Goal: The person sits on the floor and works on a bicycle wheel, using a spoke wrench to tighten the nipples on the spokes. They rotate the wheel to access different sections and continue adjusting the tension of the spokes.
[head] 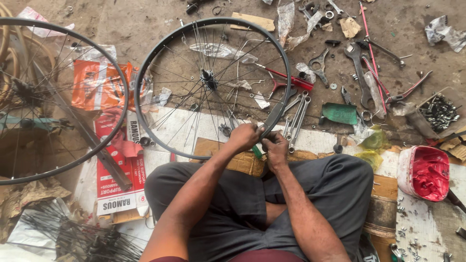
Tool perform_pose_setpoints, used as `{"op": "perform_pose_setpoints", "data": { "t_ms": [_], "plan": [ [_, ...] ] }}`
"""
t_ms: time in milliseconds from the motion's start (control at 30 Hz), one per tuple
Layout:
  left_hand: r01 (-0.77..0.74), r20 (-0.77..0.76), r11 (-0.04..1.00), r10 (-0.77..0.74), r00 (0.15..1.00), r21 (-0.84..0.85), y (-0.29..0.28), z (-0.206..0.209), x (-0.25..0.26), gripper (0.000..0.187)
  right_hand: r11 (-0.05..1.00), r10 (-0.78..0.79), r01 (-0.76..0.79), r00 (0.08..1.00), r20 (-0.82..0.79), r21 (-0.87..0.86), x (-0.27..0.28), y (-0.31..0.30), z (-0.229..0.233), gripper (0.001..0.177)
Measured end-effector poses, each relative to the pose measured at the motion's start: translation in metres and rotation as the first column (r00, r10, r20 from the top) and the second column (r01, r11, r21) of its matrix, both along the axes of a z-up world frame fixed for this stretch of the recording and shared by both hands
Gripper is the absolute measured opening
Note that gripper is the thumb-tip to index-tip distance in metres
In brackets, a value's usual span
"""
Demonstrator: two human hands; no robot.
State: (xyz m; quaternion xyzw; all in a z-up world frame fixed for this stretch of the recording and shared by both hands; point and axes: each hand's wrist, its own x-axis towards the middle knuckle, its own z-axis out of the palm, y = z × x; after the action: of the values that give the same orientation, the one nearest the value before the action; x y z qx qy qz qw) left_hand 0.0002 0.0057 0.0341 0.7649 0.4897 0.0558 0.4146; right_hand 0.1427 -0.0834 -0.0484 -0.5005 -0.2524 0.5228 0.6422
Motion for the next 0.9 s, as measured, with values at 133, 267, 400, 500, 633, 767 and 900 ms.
{"op": "perform_pose_setpoints", "data": {
  "t_ms": [133, 267, 400, 500, 633, 767, 900],
  "plan": [
    [-0.017, 0.2, 0.92, 0.103, 0.974, -0.391, 0.013, -0.013, -0.008, 0.036, 1.0, 0.011, -0.011, 1.0, 0.02, 0.001, 0.001, -0.002, -0.008, 0.013],
    [-0.045, 0.023, 0.989, 0.049, 0.999, -0.141, 0.004, -0.009, -0.004, 0.042, 1.0, 0.004, -0.004, 1.0, 0.003, 0.0, 0.002, 0.0, -0.009, 0.012],
    [-0.038, 0.072, 0.972, 0.056, 0.996, -0.231, 0.002, -0.008, -0.006, 0.042, 1.0, 0.009, -0.008, 0.998, 0.064, -0.014, 0.001, -0.002, -0.009, 0.012],
    [0.006, 0.188, 0.916, 0.076, 0.979, -0.401, 0.01, -0.009, -0.011, 0.037, 1.0, 0.011, -0.01, 0.999, 0.051, -0.024, 0.001, 0.0, -0.005, 0.012],
    [-0.026, -0.088, 0.998, 0.021, 0.996, -0.056, -0.002, -0.009, 0.001, 0.045, 1.0, 0.015, -0.014, 0.993, 0.119, -0.011, -0.001, 0.0, -0.001, 0.012],
    [0.04, 0.201, 0.925, 0.04, 0.979, -0.378, 0.012, -0.008, -0.01, 0.036, 0.998, 0.029, -0.022, 0.993, 0.113, -0.062, 0.001, 0.0, 0.0, 0.012],
    [-0.032, -0.025, 0.978, 0.027, 0.999, -0.207, -0.001, 0.004, -0.005, 0.042, 0.999, 0.02, -0.015, 0.993, 0.12, -0.045, 0.002, 0.002, -0.005, 0.012]
  ]
}}
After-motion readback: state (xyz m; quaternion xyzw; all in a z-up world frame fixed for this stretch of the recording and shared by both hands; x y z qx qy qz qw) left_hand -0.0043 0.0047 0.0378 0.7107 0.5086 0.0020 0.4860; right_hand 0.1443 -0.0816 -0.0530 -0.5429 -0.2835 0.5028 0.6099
